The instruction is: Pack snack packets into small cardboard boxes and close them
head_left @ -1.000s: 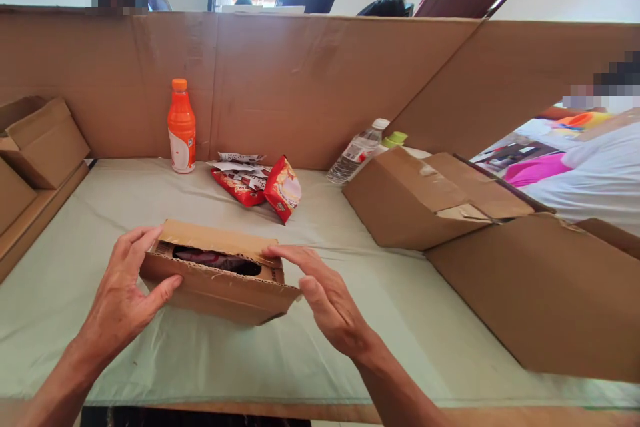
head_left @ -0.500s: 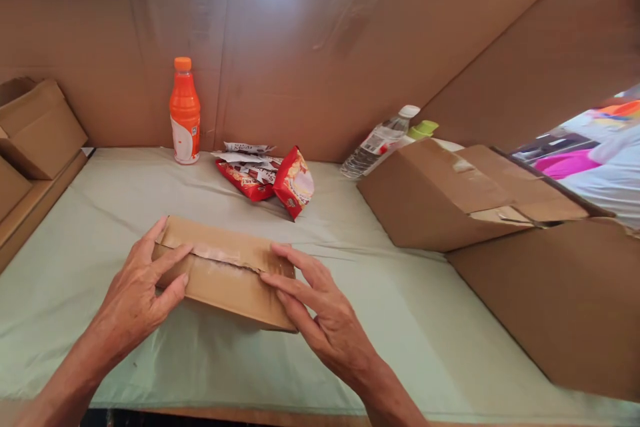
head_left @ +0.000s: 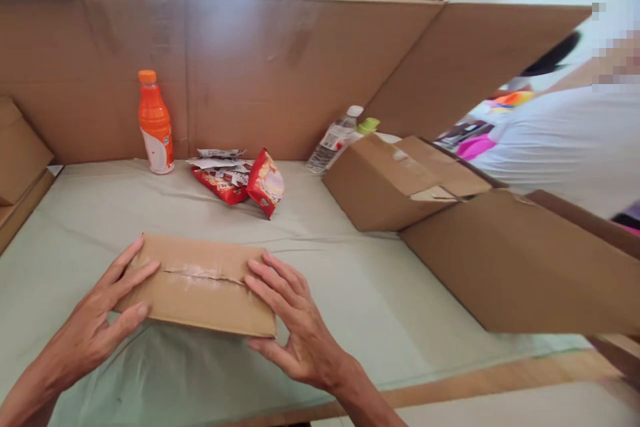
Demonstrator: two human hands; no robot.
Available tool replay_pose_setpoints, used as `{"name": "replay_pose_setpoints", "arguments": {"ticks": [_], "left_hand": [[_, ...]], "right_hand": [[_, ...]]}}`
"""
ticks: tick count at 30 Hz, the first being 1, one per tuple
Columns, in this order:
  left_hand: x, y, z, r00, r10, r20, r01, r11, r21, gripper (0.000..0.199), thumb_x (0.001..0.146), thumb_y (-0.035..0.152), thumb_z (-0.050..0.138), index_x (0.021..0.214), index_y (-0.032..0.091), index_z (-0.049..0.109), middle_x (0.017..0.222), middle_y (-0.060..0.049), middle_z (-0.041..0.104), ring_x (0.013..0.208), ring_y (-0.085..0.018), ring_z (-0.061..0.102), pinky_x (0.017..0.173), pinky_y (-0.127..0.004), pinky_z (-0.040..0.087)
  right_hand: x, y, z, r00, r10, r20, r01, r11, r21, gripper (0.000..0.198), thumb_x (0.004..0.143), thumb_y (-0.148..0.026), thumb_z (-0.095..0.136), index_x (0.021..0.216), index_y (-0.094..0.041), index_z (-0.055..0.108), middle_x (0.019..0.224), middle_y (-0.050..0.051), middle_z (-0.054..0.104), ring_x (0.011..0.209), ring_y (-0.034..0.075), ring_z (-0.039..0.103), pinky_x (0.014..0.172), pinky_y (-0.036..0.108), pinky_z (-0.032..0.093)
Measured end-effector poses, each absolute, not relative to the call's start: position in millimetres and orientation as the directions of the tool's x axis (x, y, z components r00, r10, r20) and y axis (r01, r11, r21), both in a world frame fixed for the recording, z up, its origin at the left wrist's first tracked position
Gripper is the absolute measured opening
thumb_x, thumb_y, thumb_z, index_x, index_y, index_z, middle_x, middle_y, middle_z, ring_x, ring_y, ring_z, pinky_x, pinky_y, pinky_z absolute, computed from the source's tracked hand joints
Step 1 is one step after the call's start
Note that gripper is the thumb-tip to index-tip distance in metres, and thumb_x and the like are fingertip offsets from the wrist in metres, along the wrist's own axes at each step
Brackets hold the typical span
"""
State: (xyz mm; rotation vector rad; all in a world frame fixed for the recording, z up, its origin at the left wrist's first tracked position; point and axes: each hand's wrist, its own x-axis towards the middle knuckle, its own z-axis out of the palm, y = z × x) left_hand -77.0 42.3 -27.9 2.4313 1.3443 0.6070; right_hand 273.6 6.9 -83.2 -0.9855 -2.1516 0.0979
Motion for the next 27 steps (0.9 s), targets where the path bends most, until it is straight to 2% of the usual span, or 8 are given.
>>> {"name": "replay_pose_setpoints", "arguments": {"ticks": [2, 4, 6, 8, 14, 19, 21, 27], "left_hand": [[-87, 43, -31, 0.52, 0.816, 0.252, 0.717, -0.578, 0.389, 0.06, 0.098, 0.049, 0.057, 0.156, 0.042, 0.042, 0.173, -0.003, 0.025, 0.149, -0.035, 0.044, 0.11, -0.048, 0.051], [-92, 44, -35, 0.568, 0.773, 0.283, 0.706, -0.634, 0.315, 0.069, 0.093, 0.05, 0.062, 0.158, 0.039, 0.039, 0.172, -0.005, 0.026, 0.146, -0.037, 0.048, 0.105, -0.047, 0.056], [-95, 45, -41, 0.581, 0.751, 0.312, 0.712, -0.655, 0.251, 0.067, 0.095, 0.047, 0.058, 0.158, 0.039, 0.038, 0.172, -0.005, 0.027, 0.143, -0.036, 0.051, 0.101, -0.043, 0.059], [-96, 47, -49, 0.561, 0.76, 0.33, 0.736, -0.639, 0.221, 0.061, 0.099, 0.041, 0.052, 0.158, 0.041, 0.037, 0.172, -0.003, 0.027, 0.143, -0.033, 0.052, 0.099, -0.039, 0.061], [-127, 32, -58, 0.496, 0.777, 0.388, 0.78, -0.595, 0.194, 0.059, 0.1, 0.042, 0.053, 0.156, 0.043, 0.039, 0.171, 0.0, 0.03, 0.138, -0.033, 0.058, 0.1, -0.042, 0.061], [-152, 1, -39, 0.392, 0.83, 0.397, 0.872, -0.473, 0.128, 0.055, 0.101, 0.045, 0.051, 0.155, 0.041, 0.041, 0.167, -0.003, 0.038, 0.135, -0.036, 0.06, 0.1, -0.052, 0.059], [-147, -3, -32, 0.415, 0.818, 0.398, 0.859, -0.497, 0.126, 0.056, 0.101, 0.044, 0.053, 0.155, 0.041, 0.041, 0.167, -0.004, 0.038, 0.136, -0.036, 0.059, 0.102, -0.054, 0.057], [-83, 27, -37, 0.517, 0.733, 0.441, 0.723, -0.65, 0.233, 0.057, 0.101, 0.038, 0.055, 0.156, 0.037, 0.041, 0.168, -0.006, 0.036, 0.137, -0.031, 0.059, 0.102, -0.044, 0.059]], "right_hand": [[274, 3, -84, -0.38, 0.727, 0.571, 0.66, 0.646, -0.384, 0.073, 0.093, -0.053, 0.065, 0.155, -0.022, 0.043, 0.159, 0.018, 0.047, 0.156, 0.038, 0.028, 0.118, 0.062, 0.036], [275, 0, -83, -0.345, 0.796, 0.497, 0.676, 0.578, -0.456, 0.073, 0.09, -0.048, 0.071, 0.154, -0.024, 0.045, 0.167, 0.017, 0.034, 0.158, 0.039, 0.021, 0.118, 0.062, 0.038], [276, 0, -82, -0.326, 0.855, 0.404, 0.66, 0.512, -0.549, 0.075, 0.087, -0.039, 0.075, 0.155, -0.025, 0.045, 0.173, 0.017, 0.02, 0.158, 0.036, 0.022, 0.118, 0.057, 0.04], [278, 5, -81, -0.337, 0.875, 0.347, 0.612, 0.484, -0.625, 0.079, 0.085, -0.032, 0.079, 0.155, -0.025, 0.045, 0.174, 0.017, 0.014, 0.158, 0.033, 0.026, 0.119, 0.052, 0.041], [256, 38, -74, -0.437, 0.83, 0.347, 0.501, 0.545, -0.672, 0.081, 0.078, -0.026, 0.086, 0.151, -0.02, 0.051, 0.172, 0.021, 0.018, 0.148, 0.032, 0.045, 0.119, 0.047, 0.043], [222, 53, -65, -0.544, 0.75, 0.376, 0.428, 0.633, -0.645, 0.084, 0.075, -0.025, 0.088, 0.151, -0.018, 0.052, 0.171, 0.024, 0.021, 0.151, 0.034, 0.041, 0.118, 0.048, 0.043], [223, 51, -63, -0.54, 0.749, 0.385, 0.425, 0.637, -0.643, 0.084, 0.075, -0.023, 0.087, 0.151, -0.019, 0.053, 0.17, 0.024, 0.022, 0.15, 0.034, 0.042, 0.118, 0.048, 0.043], [288, 21, -61, -0.412, 0.825, 0.386, 0.554, 0.564, -0.613, 0.08, 0.077, -0.021, 0.085, 0.15, -0.02, 0.053, 0.17, 0.021, 0.024, 0.142, 0.031, 0.052, 0.115, 0.046, 0.047]]}}
